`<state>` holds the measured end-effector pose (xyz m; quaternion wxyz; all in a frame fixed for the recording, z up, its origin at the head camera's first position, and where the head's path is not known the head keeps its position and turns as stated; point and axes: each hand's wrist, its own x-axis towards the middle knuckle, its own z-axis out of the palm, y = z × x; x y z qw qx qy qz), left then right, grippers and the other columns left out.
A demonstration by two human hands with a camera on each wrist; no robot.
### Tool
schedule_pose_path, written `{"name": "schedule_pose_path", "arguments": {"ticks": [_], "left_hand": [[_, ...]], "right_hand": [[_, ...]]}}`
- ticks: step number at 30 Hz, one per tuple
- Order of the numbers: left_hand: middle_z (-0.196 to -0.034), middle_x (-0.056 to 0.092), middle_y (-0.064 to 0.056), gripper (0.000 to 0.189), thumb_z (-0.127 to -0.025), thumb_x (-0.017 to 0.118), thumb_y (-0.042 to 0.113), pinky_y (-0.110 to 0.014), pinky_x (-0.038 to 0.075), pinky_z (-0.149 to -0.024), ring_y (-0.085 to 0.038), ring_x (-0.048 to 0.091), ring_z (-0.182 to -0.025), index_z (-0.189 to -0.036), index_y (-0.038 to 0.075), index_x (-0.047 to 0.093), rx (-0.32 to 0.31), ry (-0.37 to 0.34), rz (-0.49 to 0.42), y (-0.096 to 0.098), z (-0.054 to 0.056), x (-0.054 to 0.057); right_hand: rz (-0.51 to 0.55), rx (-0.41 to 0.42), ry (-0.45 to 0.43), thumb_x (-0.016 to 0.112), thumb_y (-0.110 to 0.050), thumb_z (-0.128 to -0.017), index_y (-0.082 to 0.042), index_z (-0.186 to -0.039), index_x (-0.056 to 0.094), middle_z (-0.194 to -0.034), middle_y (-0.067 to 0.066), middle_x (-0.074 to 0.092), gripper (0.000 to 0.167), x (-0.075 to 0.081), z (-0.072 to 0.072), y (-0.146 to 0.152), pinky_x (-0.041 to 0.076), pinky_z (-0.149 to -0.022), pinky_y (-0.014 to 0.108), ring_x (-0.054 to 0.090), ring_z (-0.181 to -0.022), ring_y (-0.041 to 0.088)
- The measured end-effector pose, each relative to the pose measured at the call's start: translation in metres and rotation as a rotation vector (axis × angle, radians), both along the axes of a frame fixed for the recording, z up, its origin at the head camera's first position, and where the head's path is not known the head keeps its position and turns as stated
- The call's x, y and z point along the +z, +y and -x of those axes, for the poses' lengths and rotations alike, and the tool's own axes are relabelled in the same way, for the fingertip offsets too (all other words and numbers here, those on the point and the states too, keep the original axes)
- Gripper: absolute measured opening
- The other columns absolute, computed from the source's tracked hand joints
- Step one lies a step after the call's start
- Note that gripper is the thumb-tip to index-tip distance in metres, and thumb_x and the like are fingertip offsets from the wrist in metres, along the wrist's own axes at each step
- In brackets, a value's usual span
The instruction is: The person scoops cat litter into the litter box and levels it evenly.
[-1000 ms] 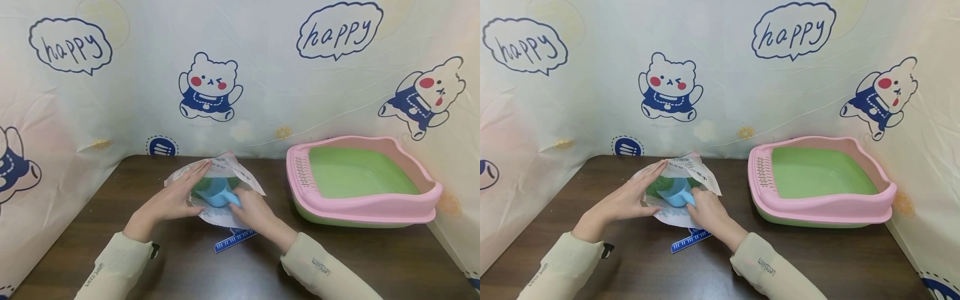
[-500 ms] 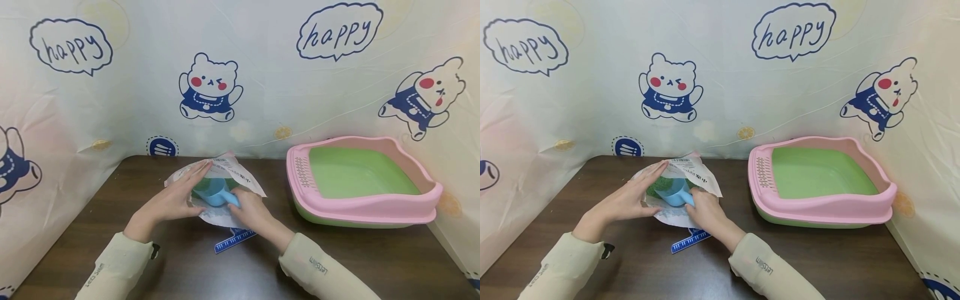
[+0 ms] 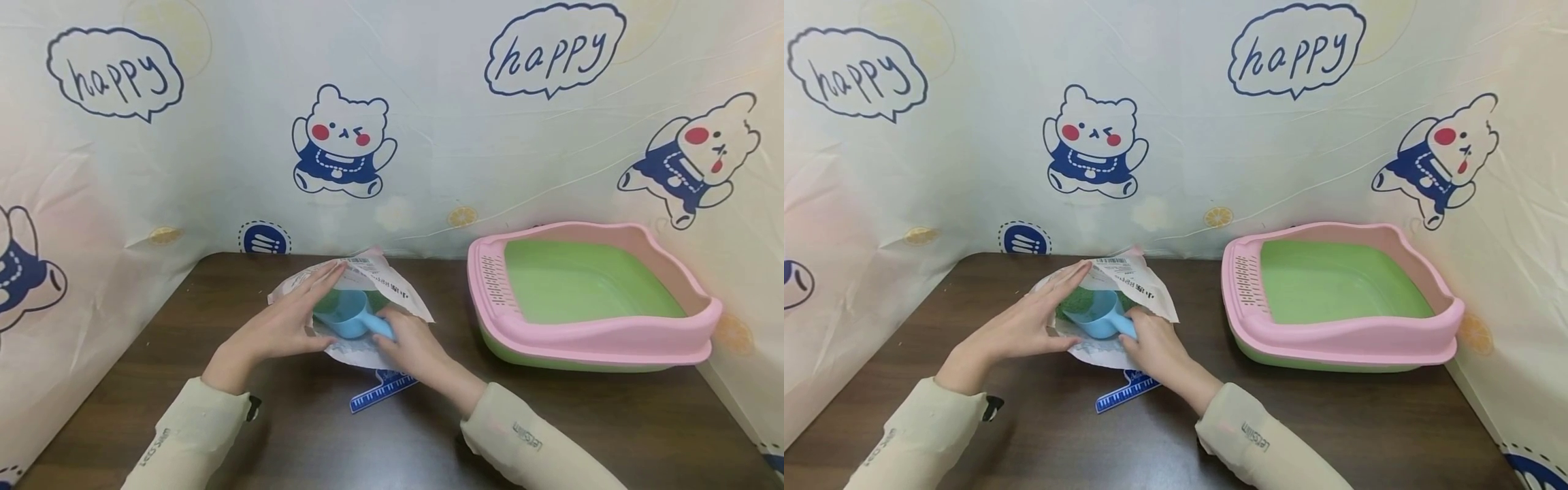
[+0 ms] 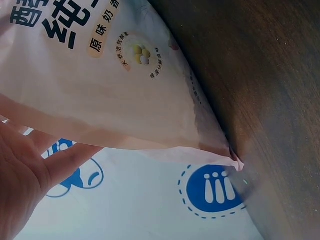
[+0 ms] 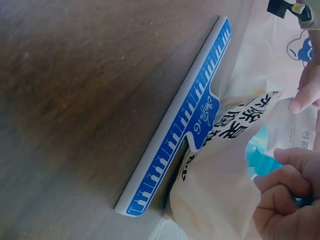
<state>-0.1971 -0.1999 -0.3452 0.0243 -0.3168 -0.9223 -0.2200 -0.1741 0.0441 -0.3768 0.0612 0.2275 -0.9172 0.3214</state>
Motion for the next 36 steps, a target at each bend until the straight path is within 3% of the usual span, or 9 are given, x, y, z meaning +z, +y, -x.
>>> {"name": "schedule_pose_path", "arguments": {"ticks": [3, 12, 22, 36], "left_hand": [[-0.169, 0.011, 0.001, 0.11, -0.078, 0.081, 0.032, -0.061, 0.036, -0.111, -0.03, 0.02, -0.153, -0.161, 0.032, 0.009, -0.001, -0.002, -0.001, 0.0, 0.0, 0.0], [-0.169, 0.011, -0.001, 0.111, -0.078, 0.082, 0.032, -0.062, 0.037, -0.11, -0.031, 0.018, -0.153, -0.161, 0.033, 0.009, 0.005, -0.022, 0.001, -0.001, -0.001, 0.001], [-0.169, 0.01, 0.004, 0.112, -0.076, 0.083, 0.034, -0.062, 0.038, -0.109, -0.029, 0.017, -0.154, -0.16, 0.034, 0.008, 0.004, -0.008, -0.007, -0.001, -0.001, 0.001], [-0.169, 0.012, 0.003, 0.111, -0.076, 0.083, 0.031, -0.063, 0.034, -0.112, -0.028, 0.017, -0.154, -0.161, 0.029, 0.011, -0.02, -0.002, -0.021, -0.002, 0.0, 0.001]], "right_hand": [[0.018, 0.02, -0.003, 0.069, -0.015, -0.091, 0.0, -0.118, 0.066, -0.097, 0.01, 0.069, 0.031, 0.001, -0.002, 0.002, 0.051, -0.071, 0.032, 0.06, -0.077, 0.019], [0.093, 0.056, -0.119, 0.067, -0.016, -0.094, -0.001, -0.127, 0.062, -0.116, 0.012, 0.069, 0.037, 0.001, -0.01, 0.014, 0.051, -0.076, 0.032, 0.059, -0.088, 0.02], [0.123, 0.025, -0.13, 0.067, -0.015, -0.094, -0.003, -0.124, 0.062, -0.108, 0.009, 0.066, 0.033, 0.002, -0.019, 0.03, 0.05, -0.077, 0.034, 0.057, -0.087, 0.02], [0.162, 0.052, -0.15, 0.067, -0.014, -0.094, -0.011, -0.126, 0.062, -0.103, 0.004, 0.065, 0.033, 0.005, -0.031, 0.053, 0.048, -0.07, 0.025, 0.056, -0.083, 0.015]]}}
